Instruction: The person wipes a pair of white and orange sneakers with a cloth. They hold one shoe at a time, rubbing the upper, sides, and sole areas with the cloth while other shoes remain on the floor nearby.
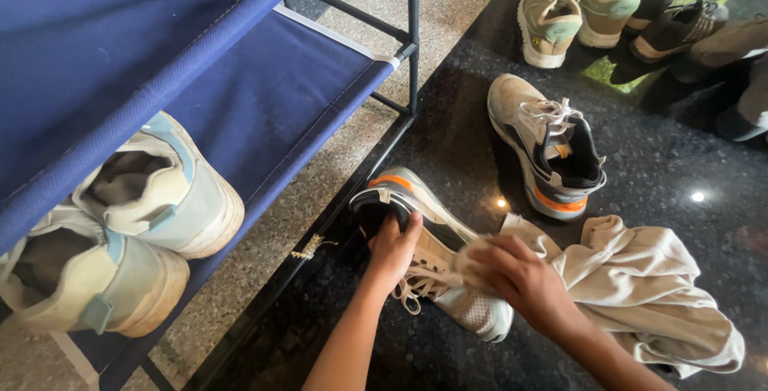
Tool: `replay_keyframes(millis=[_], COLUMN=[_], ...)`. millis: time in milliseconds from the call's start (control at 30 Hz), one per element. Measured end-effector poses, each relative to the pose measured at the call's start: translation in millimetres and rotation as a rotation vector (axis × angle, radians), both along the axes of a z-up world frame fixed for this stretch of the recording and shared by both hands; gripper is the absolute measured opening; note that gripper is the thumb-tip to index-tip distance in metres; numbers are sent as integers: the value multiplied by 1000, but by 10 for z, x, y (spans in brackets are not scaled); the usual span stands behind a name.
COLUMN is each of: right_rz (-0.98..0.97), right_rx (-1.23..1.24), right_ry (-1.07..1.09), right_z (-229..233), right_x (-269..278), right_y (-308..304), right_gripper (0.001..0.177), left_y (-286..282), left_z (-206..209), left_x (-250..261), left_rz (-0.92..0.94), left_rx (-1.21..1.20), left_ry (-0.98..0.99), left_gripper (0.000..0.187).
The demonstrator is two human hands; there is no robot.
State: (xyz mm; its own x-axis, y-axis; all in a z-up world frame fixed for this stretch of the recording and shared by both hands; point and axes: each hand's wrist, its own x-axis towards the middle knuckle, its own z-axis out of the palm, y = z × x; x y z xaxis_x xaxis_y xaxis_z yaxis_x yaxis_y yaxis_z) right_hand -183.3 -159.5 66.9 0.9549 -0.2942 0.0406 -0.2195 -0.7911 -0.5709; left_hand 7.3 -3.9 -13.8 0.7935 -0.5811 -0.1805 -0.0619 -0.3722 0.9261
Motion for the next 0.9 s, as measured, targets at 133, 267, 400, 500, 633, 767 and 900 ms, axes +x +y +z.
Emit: replay_keyframes(millis=[133, 267, 400, 500, 633, 767, 900], right_rz=[-54, -69, -35, -5, 10, 19, 22], right_rx=[49, -25, -77, -54, -93, -61, -23], right_ry=[-12, -70, -69, -77, -118, -94, -114], right_z=[-67, -8, 25, -27, -118, -178, -183], right_x=[-411, -271, 347, 509, 120, -476, -538], right_y=[73, 135, 95, 42, 44, 210, 241], right_gripper=[37, 32, 30, 29, 32, 40, 39], left_y=[-16, 2, -40, -40, -46, -38, -49], left_z=[37, 40, -23, -58, -15, 28, 39], left_x=[-23, -17, 3, 3, 8, -23, -36], left_rz=[-1, -12, -1, 8, 3, 12, 29], left_rx=[47, 29, 42, 75, 22, 21, -15], left_ry=[48, 65, -23, 27, 15, 50, 29], left_gripper=[81, 82, 81, 77, 75, 72, 72])
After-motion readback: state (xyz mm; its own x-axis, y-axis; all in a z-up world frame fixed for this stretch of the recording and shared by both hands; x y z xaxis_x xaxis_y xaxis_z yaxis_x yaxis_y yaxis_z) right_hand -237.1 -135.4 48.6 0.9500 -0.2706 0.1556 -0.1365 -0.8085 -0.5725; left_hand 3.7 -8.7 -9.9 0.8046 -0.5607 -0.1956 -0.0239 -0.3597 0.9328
